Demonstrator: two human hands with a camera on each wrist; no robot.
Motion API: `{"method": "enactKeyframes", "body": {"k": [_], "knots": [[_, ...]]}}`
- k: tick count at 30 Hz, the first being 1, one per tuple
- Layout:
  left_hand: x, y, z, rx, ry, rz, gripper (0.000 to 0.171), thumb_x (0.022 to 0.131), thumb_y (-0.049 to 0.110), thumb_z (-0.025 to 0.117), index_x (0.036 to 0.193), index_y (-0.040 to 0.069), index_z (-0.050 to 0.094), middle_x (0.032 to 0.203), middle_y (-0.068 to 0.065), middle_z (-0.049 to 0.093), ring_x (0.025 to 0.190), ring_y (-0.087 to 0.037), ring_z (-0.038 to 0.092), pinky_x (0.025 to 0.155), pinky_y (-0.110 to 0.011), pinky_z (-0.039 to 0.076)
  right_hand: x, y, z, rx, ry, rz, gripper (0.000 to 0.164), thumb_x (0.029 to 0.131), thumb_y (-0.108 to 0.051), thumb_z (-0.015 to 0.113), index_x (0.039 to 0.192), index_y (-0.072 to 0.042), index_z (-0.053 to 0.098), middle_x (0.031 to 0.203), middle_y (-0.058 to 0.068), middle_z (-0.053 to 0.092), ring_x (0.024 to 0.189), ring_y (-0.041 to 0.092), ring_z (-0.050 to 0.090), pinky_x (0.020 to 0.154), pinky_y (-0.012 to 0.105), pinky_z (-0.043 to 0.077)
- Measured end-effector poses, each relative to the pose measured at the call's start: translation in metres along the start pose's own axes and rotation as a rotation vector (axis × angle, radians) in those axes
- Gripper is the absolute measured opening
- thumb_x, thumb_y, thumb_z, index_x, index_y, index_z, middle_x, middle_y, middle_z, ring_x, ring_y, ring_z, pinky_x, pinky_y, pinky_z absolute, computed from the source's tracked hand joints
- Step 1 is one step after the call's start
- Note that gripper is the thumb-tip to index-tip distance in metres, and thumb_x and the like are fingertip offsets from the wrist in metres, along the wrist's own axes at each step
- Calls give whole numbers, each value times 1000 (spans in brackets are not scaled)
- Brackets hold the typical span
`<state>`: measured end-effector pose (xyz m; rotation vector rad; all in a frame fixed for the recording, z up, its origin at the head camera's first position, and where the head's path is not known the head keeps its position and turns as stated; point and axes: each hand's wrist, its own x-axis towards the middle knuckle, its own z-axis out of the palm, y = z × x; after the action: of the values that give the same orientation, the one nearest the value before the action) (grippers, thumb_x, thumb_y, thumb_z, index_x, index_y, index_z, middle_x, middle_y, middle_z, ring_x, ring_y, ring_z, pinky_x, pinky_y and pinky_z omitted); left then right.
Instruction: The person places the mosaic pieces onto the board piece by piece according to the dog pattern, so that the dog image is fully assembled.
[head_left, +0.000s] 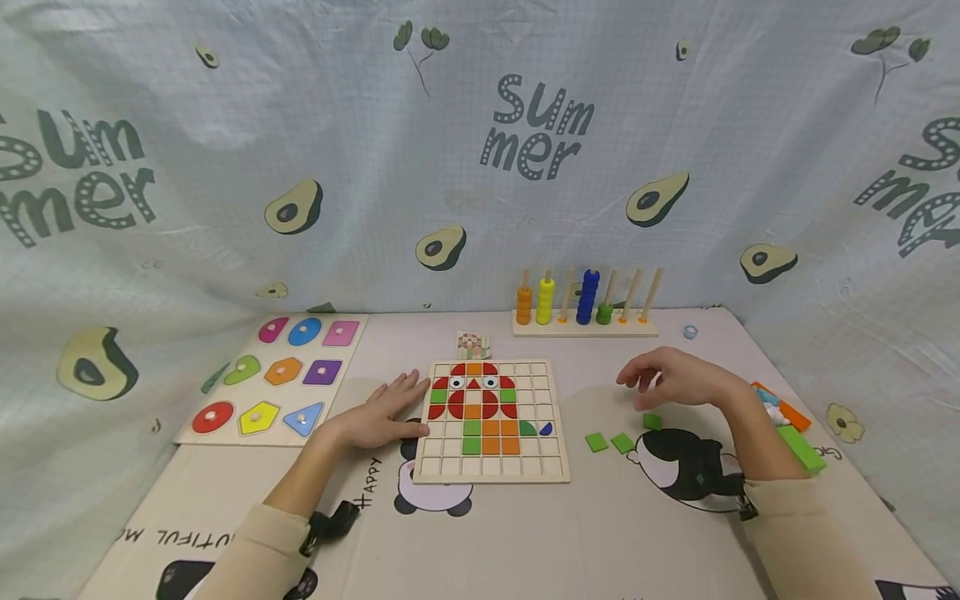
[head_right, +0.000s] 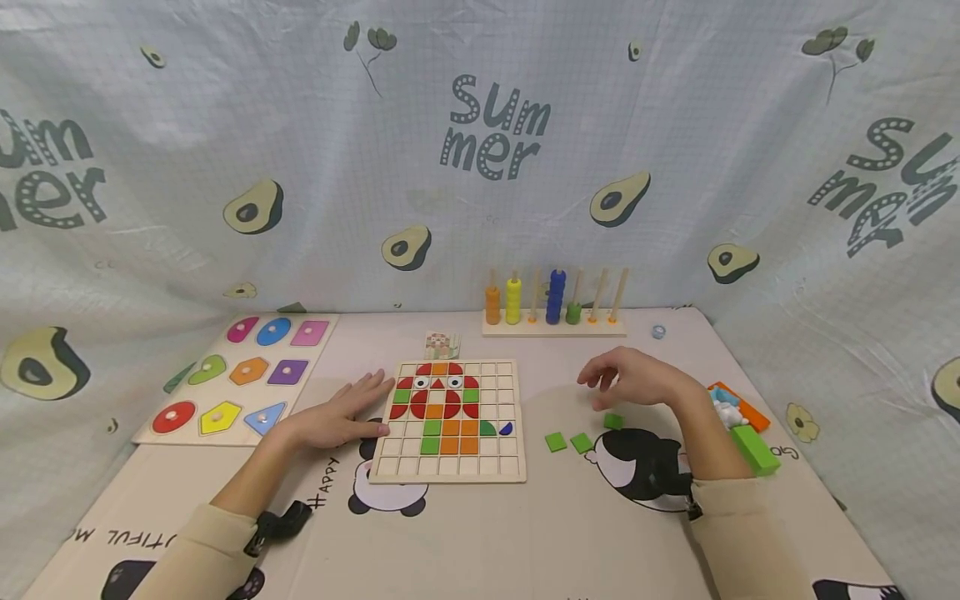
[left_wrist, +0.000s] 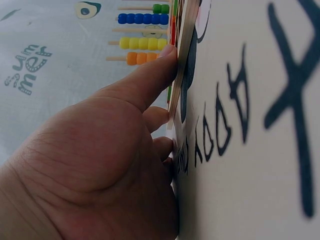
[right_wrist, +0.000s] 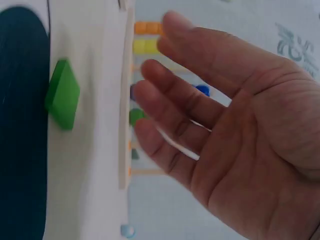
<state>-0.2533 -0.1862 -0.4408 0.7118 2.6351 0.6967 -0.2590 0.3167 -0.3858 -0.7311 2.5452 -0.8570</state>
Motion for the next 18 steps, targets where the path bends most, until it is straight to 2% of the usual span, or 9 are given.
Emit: {"method": "enactKeyframes", "body": {"k": [6,9,12,18], "knots": [[0,0,1,-6,-2,5,87,87,57,59,155,21,18,162,-6,5,148,-30,-3,118,-53,1,-4,18,2,72,-161,13,30,75,-9,79,103,-6,69,97,13,66,83,23,59,70,31,52],[0,0,1,-3,-1,3,86,88,57,59,155,21,18,162,-6,5,148,-30,-3,118,-52,0,-4,26,5,92,-204,25,27,73,-6,81,96,-4,68,87,15,63,76,19,55,63,28,50],[0,1,0,0,-2,1,86,88,56,59,155,21,18,162,-6,4,148,-29,-3,118,-52,0,-2,30,7,74,-195,41,26,70,-5,82,91,-3,66,79,12,59,71,17,52,60,26,48],[0,0,1,0,-1,4,87,88,56,59,155,21,18,162,-6,4,148,-30,-3,118,-53,0,-1,28,7,-15,-109,96,28,67,-7,85,85,-6,63,74,3,56,69,16,51,59,25,44]]}}
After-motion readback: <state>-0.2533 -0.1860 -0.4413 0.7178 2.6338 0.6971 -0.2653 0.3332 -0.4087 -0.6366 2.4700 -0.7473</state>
